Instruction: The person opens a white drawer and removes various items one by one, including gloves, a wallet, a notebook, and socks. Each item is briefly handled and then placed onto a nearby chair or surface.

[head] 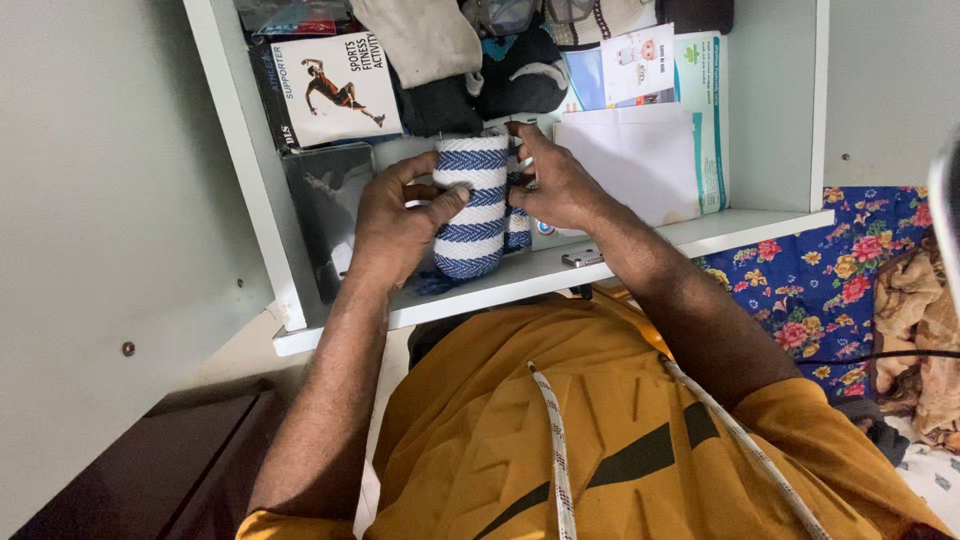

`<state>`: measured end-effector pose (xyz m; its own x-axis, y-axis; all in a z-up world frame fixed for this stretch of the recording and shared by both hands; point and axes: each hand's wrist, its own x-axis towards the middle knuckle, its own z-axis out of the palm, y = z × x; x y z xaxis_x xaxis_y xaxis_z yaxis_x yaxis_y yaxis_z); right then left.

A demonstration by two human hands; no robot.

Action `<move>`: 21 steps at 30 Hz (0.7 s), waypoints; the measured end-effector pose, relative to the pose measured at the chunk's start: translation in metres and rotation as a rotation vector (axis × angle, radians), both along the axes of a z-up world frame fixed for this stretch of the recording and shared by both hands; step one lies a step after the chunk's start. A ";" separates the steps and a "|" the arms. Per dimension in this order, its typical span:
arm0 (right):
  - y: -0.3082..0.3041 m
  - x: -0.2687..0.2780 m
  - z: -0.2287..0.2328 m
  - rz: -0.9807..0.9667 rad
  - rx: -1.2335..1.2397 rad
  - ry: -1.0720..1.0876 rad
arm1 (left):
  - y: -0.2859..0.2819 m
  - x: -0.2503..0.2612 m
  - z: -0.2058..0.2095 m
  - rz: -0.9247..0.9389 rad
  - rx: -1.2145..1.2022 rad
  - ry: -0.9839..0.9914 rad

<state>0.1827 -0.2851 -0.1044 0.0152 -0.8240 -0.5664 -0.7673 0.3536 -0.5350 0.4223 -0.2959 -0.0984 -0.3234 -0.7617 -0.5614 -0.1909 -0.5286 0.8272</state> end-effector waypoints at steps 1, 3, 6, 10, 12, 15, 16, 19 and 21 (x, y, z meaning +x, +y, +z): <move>0.001 -0.003 -0.003 0.018 -0.009 0.021 | 0.001 0.000 -0.002 -0.012 -0.106 -0.009; 0.001 -0.007 -0.010 0.026 -0.043 0.020 | 0.005 0.000 -0.006 -0.039 -0.319 -0.022; 0.002 -0.010 -0.012 0.007 -0.026 -0.023 | 0.007 -0.005 -0.010 -0.077 -0.497 -0.024; 0.000 -0.006 -0.002 -0.030 -0.026 -0.089 | 0.011 -0.011 0.000 -0.122 -0.264 0.035; -0.001 -0.004 0.001 -0.014 -0.045 -0.088 | 0.011 -0.013 0.004 -0.133 -0.236 -0.054; -0.001 -0.008 -0.001 -0.055 -0.044 -0.162 | 0.009 -0.012 0.005 -0.093 -0.297 -0.048; 0.000 -0.010 -0.003 -0.082 -0.038 -0.199 | 0.008 -0.012 0.004 -0.065 -0.292 -0.024; -0.002 -0.016 -0.015 -0.204 -0.105 -0.369 | 0.007 -0.012 0.001 0.027 -0.278 0.102; 0.001 -0.021 -0.016 -0.266 -0.159 -0.561 | 0.006 -0.010 0.000 0.098 -0.270 0.258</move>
